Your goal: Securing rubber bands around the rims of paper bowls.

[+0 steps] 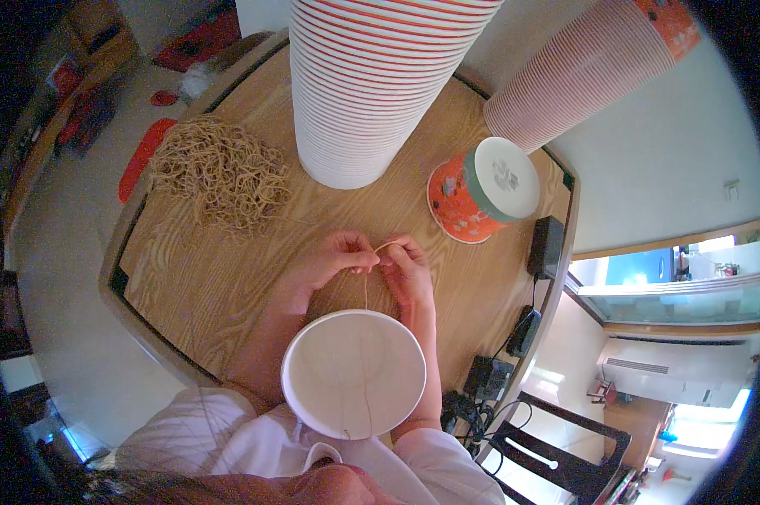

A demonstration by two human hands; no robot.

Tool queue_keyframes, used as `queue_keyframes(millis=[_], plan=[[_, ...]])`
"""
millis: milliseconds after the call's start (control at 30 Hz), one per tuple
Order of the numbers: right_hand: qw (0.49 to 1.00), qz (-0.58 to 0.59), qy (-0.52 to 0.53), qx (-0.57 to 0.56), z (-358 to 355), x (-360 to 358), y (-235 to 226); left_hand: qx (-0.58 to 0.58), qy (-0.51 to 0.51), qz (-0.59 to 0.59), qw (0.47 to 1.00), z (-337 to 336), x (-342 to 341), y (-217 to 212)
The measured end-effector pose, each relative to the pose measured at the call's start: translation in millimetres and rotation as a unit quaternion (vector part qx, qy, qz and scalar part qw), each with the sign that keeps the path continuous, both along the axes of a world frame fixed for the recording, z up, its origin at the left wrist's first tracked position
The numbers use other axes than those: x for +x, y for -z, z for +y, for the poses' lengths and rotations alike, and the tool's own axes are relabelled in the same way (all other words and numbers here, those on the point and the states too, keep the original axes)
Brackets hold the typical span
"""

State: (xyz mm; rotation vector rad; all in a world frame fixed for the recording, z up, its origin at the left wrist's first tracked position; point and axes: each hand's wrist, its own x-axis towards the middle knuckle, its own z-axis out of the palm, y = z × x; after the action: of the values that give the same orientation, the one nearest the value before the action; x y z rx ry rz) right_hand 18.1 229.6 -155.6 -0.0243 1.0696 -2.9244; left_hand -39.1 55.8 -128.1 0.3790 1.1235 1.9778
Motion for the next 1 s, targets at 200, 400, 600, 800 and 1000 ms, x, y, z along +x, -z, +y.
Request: queue_keyframes(millis=[200, 400, 600, 800, 1000], plan=[[0.995, -0.070, 0.031, 0.066, -11, 3, -22, -0.027, 0.001, 0.012, 1.000, -3, 0, 1], [0.997, -0.019, 0.021, 0.068, -2, 1, -11, -0.051, 0.006, 0.019, 0.999, 1, 1, -5], [0.986, -0.089, 0.056, 0.128, -13, 2, -27, -0.031, -0.040, 0.031, 0.998, -2, -1, 1], [0.981, -0.065, 0.094, 0.160, -12, 1, -21, -0.030, -0.042, 0.030, 0.998, -4, -3, 3], [0.955, -0.042, 0.119, 0.268, -11, -1, -15, -0.036, -0.068, 0.031, 0.997, -4, -4, 3]])
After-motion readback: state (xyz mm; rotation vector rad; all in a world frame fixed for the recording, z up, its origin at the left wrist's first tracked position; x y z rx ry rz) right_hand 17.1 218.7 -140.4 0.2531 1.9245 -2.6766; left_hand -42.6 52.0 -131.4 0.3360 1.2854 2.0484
